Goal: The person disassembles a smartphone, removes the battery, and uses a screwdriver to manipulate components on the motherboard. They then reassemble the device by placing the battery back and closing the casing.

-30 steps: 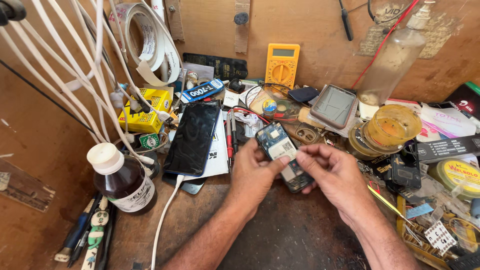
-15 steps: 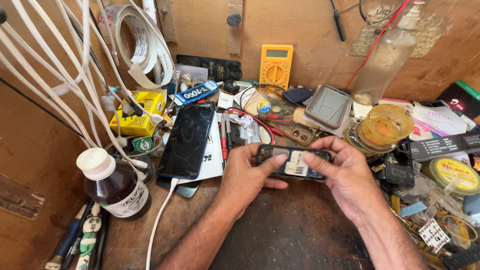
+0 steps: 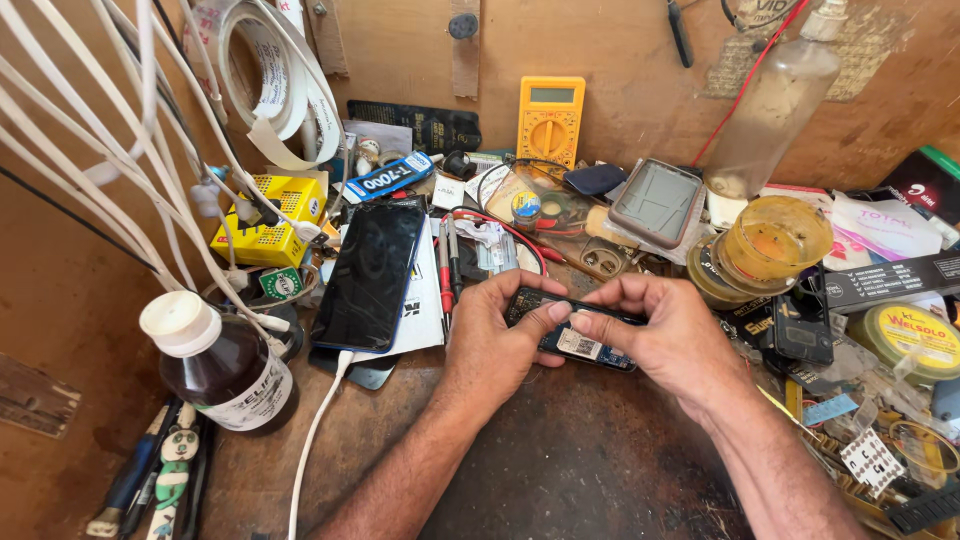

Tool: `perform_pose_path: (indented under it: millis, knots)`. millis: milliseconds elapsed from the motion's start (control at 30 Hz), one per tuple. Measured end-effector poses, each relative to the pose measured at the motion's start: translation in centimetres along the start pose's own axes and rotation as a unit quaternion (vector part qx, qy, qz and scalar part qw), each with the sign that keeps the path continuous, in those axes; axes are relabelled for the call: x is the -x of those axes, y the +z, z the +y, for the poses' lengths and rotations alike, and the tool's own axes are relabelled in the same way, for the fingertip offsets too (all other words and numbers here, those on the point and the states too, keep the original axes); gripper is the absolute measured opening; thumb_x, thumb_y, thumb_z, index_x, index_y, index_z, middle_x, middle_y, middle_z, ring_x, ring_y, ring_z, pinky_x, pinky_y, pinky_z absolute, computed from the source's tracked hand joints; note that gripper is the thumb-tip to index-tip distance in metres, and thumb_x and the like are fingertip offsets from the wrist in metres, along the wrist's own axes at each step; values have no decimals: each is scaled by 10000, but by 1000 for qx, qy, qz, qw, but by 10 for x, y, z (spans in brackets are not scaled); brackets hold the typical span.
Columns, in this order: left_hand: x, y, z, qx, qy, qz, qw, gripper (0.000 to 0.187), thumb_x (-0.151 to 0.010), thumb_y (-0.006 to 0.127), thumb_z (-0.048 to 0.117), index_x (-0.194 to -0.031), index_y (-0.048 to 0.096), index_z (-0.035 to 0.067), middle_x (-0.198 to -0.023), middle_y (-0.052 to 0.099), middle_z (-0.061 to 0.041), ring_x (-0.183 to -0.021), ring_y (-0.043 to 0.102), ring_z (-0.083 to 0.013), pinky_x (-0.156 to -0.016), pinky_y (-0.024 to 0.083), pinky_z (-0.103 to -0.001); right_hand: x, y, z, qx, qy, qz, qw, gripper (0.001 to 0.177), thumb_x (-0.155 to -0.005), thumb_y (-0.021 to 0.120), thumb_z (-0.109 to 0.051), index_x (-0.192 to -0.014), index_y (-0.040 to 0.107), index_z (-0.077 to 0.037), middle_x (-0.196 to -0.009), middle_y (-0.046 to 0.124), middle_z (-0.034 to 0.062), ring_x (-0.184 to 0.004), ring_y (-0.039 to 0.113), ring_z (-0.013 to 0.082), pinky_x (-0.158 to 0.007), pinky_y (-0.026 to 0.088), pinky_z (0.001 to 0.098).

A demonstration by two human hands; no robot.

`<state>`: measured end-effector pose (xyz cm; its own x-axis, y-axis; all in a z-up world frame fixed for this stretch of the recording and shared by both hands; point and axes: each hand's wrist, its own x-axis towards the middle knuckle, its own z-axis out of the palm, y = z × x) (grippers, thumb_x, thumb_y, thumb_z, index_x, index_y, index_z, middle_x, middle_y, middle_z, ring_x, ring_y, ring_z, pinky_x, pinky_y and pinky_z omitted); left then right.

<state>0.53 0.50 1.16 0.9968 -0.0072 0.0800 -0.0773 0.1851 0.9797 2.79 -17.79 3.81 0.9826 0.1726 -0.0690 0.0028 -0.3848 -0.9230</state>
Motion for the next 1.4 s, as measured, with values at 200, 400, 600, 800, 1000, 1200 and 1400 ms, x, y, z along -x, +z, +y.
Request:
perform_pose_path:
  millis: [200,400,600,800,1000,1200,1400]
  knots:
    - [0,2,1,-12,-12,19,1000,142,-874,730,42,-1007,721,-8,-830,729,-77,-704,725,-129,-504,651,-283,-4,-4,-4,-12,0,-17,1000,168,-805,827,-111,-941,797,-16,-810,769,28,-720,623,71,-655,496,249]
    - [0,6,5,-35,-13,43,998,130,-856,731,17,-985,725,0,-818,729,-73,-676,723,-121,-480,643,-272,-7,3,-4,32,-16,11,999,128,-773,847,-67,-869,783,-13,-762,761,31,-685,625,74,-628,497,256]
    - [3,7,7,-44,-13,53,998,115,-864,728,23,-977,720,2,-820,726,-73,-673,716,-123,-481,637,-270,-1,4,-13,36,-25,9,999,152,-757,856,-62,-876,779,-8,-776,772,32,-716,648,82,-660,507,247]
    - [-1,-2,-3,38,11,11,999,144,-890,704,25,-1025,685,-24,-899,723,-91,-745,734,-151,-543,675,-293,13,-2,-12,-57,-25,-7,998,345,-723,836,-63,-1059,758,-48,-950,775,4,-855,669,55,-773,538,226]
    - [1,-2,-2,45,8,5,999,204,-878,743,85,-1051,677,0,-927,722,-92,-786,739,-148,-560,675,-303,5,-3,9,-103,-13,19,994,201,-860,778,-82,-1041,778,6,-922,780,52,-808,660,79,-730,533,243]
    - [-1,-1,-2,36,-13,29,999,196,-875,752,99,-1016,702,-28,-901,733,-122,-742,738,-174,-521,669,-318,3,8,15,-60,-69,48,995,158,-846,797,-76,-979,788,9,-863,788,51,-745,660,70,-687,536,239]
    - [-2,-1,5,166,-11,55,985,337,-807,764,86,-1109,615,58,-904,737,-72,-720,738,-171,-518,641,-317,9,22,4,-104,-83,98,986,185,-875,789,-115,-1001,785,21,-895,781,62,-770,660,71,-701,533,233]
